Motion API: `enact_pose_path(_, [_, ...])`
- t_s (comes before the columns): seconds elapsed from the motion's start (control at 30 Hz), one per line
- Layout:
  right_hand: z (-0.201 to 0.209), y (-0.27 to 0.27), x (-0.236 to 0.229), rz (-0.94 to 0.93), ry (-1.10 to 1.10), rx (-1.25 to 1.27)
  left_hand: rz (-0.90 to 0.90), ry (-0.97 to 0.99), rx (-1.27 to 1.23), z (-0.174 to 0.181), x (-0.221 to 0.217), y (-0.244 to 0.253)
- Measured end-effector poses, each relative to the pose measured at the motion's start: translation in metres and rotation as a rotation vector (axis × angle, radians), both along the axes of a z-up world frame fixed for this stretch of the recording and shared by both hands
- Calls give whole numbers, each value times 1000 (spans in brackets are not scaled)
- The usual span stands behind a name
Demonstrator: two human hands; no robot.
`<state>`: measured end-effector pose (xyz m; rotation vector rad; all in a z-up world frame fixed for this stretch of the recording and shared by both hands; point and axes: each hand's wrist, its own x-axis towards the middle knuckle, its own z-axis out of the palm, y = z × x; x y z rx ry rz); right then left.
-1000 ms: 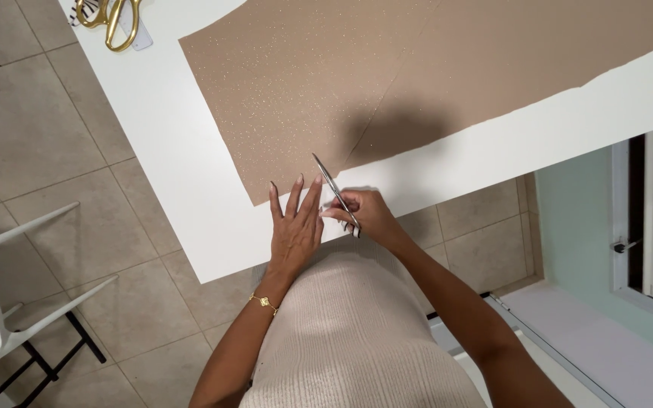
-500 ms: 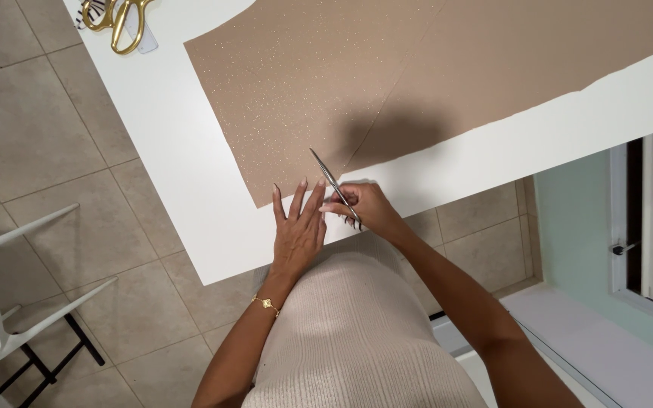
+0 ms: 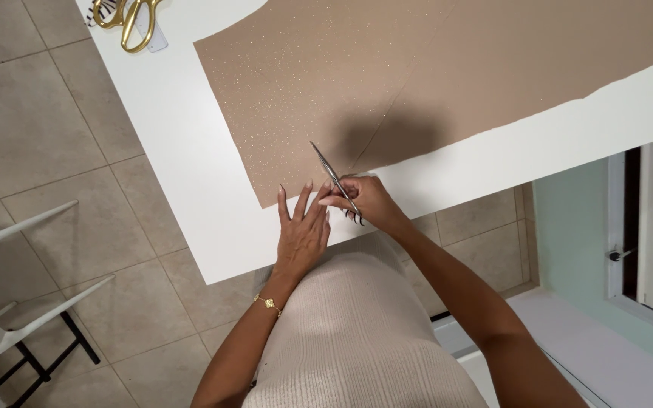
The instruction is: The person uses scissors to cut a large piece of beige fabric with gold glitter on a white table. They carefully follow a curved line to separate a section of the material, then proceed to cut a straight line down the center of the remaining fabric.
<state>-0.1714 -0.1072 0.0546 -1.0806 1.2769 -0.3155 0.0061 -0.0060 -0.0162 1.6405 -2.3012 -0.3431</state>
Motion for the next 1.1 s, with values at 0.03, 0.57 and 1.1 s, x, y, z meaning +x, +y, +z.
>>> enact_pose_path(0.03, [0,-1,1,2,-1,-1,2,-1,-1,3,0,-1])
enact_pose_path(0.57, [-9,-19,11,23,-29,-45,-17,56,-2,2,4,-1])
enact_pose_path(1.1, [24,-38,32,-24,-24,13,-28,123,-53,11,11,-6])
